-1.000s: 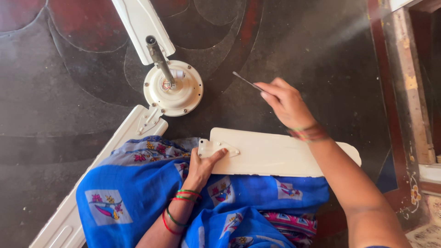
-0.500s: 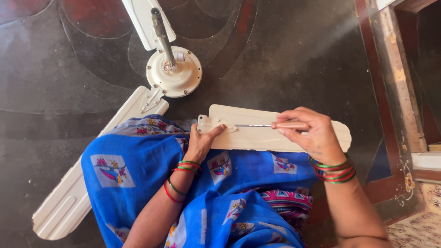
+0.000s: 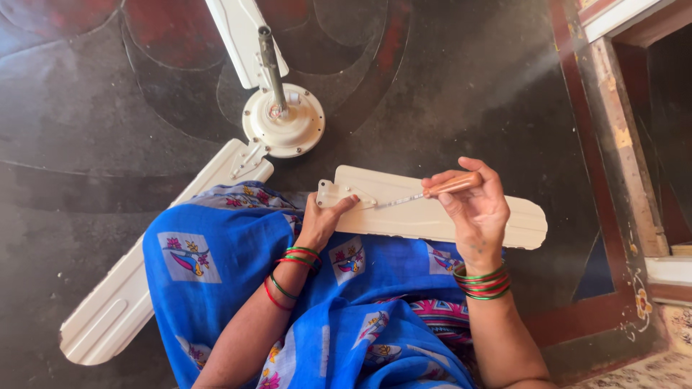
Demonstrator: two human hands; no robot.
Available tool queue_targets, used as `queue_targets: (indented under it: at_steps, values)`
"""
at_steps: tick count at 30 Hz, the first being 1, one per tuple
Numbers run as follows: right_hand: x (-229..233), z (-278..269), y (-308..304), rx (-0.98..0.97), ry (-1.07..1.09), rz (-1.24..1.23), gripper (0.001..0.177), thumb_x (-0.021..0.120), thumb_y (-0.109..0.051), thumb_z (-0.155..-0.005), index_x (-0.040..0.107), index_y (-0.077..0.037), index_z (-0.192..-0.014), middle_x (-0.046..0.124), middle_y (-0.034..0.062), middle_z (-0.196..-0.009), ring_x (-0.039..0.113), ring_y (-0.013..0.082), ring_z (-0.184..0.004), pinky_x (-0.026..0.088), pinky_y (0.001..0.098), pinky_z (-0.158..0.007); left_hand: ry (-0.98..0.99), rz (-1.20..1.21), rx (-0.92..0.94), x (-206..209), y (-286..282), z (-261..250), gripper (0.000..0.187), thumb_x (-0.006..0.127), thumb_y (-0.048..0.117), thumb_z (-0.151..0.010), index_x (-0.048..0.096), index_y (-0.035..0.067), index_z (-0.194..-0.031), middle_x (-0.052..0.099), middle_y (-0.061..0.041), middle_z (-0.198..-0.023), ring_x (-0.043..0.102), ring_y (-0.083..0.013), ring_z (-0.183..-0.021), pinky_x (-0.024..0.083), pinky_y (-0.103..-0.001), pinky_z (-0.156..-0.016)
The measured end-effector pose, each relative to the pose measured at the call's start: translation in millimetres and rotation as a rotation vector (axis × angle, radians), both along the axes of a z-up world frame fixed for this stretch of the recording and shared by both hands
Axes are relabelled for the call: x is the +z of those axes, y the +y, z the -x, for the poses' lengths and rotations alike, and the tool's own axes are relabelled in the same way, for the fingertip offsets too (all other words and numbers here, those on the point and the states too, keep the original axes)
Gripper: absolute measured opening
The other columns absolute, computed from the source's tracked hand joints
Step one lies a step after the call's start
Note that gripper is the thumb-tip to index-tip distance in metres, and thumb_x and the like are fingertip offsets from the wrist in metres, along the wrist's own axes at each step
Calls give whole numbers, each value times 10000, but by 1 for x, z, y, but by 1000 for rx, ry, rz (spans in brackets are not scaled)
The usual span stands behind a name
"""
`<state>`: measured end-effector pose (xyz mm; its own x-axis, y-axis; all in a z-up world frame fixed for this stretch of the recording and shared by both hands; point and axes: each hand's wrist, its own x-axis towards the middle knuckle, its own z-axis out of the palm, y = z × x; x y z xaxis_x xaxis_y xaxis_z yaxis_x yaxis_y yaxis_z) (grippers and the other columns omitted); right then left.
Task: The person uses a screwdriver to remove screws from a ceiling fan blade, detaches the blade, and then reattaches it by inserting screws and tightening them. The person handles the fan blade and screwdriver throughout the process.
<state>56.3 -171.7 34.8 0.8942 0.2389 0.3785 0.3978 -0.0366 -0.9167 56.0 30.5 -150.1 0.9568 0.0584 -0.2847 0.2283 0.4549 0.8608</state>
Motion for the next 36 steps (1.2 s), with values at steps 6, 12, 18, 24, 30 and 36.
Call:
queue_targets:
  at_steps: [6,12,18,24,30,36]
  values:
    - [-6,0,14,28,-64,63,465,604,54,-1044,413,-6,-1463,669,191,-1168,709,282,-1130,614,411,-1002,-2,38,7,7,1,3,299,783,219,-843,761,-51,-969,769,-104,-875,710,-161,-757,560,-302,-704]
    - [-14,-2,21,115,-103,123,450,540,68,-1078,375,-54,-1479,637,169,-1205,680,270,-1189,593,417,-1051,-24,-37,6,9,2,3,320,731,271,-899,765,-41,-958,757,-83,-835,686,-140,-737,536,-295,-683]
    - [-20,-2,25,170,-89,131,424,524,76,-1083,386,-53,-1462,625,158,-1211,662,262,-1204,569,422,-1086,-65,-62,33,5,2,3,312,685,270,-908,758,-33,-918,732,-47,-782,648,-112,-709,507,-293,-647]
    - [-20,0,29,178,-97,171,420,514,78,-1085,382,-51,-1461,623,145,-1213,660,250,-1212,575,416,-1078,-95,-86,32,2,2,3,313,670,261,-904,746,-43,-903,718,-55,-761,626,-118,-680,501,-303,-637]
    - [-19,-1,30,182,-90,189,418,518,71,-1086,388,-57,-1463,615,145,-1222,660,241,-1208,573,410,-1077,-97,-90,30,2,2,3,310,670,259,-899,749,-41,-913,714,-58,-761,620,-125,-687,495,-305,-641]
    - [-18,-2,31,198,-99,213,406,514,67,-1087,394,-53,-1455,627,142,-1222,663,238,-1212,574,398,-1073,-96,-70,36,3,2,3,307,672,259,-901,747,-39,-913,716,-53,-768,631,-121,-691,506,-297,-652]
